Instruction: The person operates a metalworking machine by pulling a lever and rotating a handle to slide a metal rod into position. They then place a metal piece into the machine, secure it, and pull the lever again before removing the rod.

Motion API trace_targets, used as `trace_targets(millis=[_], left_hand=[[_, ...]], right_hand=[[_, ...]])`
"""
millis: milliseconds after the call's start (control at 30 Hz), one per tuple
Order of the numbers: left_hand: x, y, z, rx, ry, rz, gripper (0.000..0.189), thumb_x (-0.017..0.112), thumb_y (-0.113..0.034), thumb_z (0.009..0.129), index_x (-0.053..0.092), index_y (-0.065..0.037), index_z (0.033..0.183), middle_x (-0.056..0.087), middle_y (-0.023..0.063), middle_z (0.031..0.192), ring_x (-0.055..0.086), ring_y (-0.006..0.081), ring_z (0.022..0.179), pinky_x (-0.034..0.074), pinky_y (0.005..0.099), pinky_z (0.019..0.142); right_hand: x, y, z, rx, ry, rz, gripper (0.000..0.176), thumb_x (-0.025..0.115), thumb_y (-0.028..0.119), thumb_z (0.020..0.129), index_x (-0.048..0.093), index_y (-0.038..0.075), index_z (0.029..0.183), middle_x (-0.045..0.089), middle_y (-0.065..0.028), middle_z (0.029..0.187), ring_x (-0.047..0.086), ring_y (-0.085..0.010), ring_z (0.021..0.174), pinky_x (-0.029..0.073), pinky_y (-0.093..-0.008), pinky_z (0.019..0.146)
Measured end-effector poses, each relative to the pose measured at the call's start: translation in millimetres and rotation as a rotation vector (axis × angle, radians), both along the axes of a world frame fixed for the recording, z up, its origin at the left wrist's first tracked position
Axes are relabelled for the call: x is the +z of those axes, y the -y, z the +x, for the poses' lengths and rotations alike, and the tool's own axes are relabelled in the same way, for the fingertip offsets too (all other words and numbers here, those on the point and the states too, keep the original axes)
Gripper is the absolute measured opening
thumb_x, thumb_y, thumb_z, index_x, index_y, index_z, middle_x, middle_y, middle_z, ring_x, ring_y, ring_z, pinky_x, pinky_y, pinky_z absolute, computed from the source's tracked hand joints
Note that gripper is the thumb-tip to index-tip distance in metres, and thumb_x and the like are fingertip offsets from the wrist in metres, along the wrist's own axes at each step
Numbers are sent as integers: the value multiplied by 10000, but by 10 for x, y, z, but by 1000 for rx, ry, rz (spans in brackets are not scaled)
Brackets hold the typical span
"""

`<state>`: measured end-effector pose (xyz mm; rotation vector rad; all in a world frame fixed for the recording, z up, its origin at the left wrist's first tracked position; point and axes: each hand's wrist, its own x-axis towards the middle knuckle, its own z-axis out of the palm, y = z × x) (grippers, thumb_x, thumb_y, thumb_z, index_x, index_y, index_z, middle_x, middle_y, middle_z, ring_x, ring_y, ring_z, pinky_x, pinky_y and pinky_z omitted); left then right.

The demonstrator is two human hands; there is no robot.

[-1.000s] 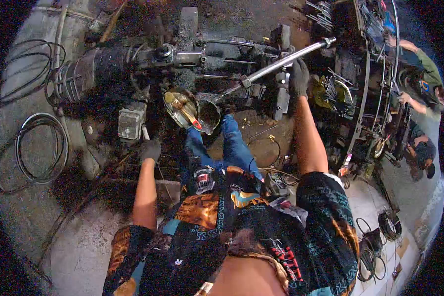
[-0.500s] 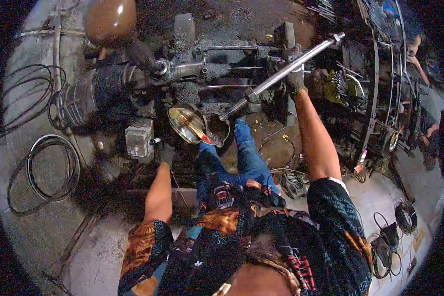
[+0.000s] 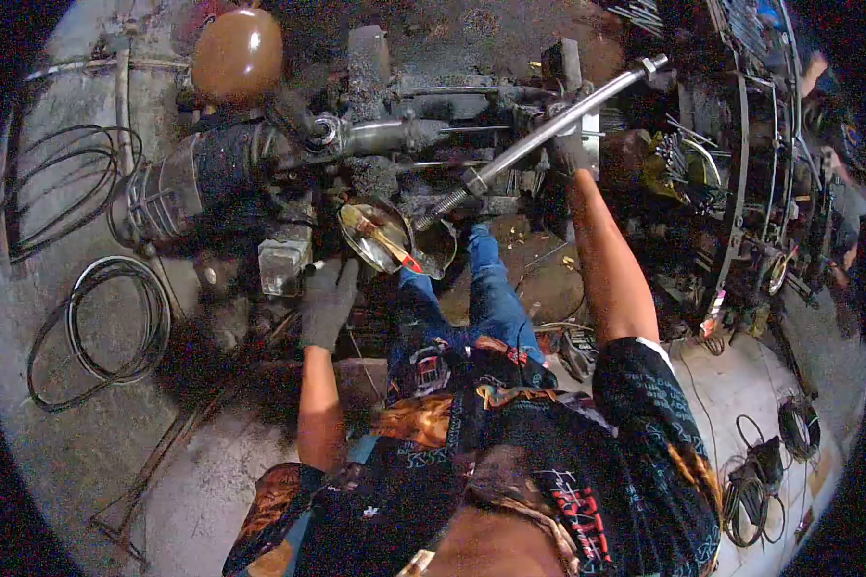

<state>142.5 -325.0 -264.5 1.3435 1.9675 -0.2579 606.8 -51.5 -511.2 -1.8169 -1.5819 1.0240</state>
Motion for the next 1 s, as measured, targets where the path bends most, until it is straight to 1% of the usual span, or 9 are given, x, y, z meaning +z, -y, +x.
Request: trace_targets(millis=[33,100,200,300,400,500,600,867,1000], left_hand=[[638,-438,236,74,22,66,451,595,-380,985,645,-1,1225,635,216,1290,583,369,1215,429,422,1056],[1213,-819,458,291,169,541,358,620,-315,978,677,-12,1159,681,188,1187,627,324,1134,452,421,1017],[1926,-1445,642,-11,88,990,276,612,-253,982,692,-22,1110,701,140,1109,656,275,1041,485,402,958],[2194,-2032,704,-172,106,1273,273,610,-252,982,692,-25,1111,700,137,1109,657,272,1036,488,400,952],[2253,-2383,733,-264,143,1345,271,609,-250,983,693,-28,1111,700,135,1108,657,270,1031,490,399,946],[2217,-2566,696,-301,169,1340,268,607,-249,983,693,-30,1111,700,132,1108,658,268,1026,492,397,940],[2211,-2604,696,-311,184,1351,266,606,-248,983,693,-33,1112,700,129,1107,659,266,1021,495,396,934],[2244,-2667,668,-314,195,1373,259,602,-245,984,694,-40,1113,699,122,1106,661,260,1008,501,392,918],[2279,-2670,655,-324,202,1379,256,600,-243,984,694,-44,1114,699,119,1105,662,257,1001,504,390,910]], right_hand=[[192,-15,-137,-19,-4,10,355,661,272,949,538,55,1202,588,-79,1066,561,-238,944,518,-364,829],[515,-34,-333,-38,-1,-12,394,687,325,934,556,53,1186,614,-88,1062,571,-244,939,516,-378,834],[417,26,-312,-65,-37,44,407,649,336,961,552,51,1235,605,-80,1084,561,-224,949,504,-359,836],[-307,107,35,-92,32,-46,425,610,347,989,549,48,1283,595,-73,1107,552,-205,960,492,-339,838],[-732,85,127,-123,73,-263,439,585,355,1007,547,46,1316,589,-68,1122,546,-192,967,484,-326,839],[-338,-110,-465,17,-123,358,357,610,325,930,633,25,1122,659,-180,1103,610,-352,1077,472,-464,968],[656,106,-665,-130,-241,174,335,596,303,933,631,18,1105,658,-199,1097,607,-384,1065,472,-481,944],[1066,49,-793,-40,-169,163,299,578,294,936,650,18,1027,663,-217,1030,615,-422,1009,490,-487,897],[905,42,-836,-67,-170,273,293,581,306,931,670,33,989,674,-211,974,636,-417,953,507,-491,851]])
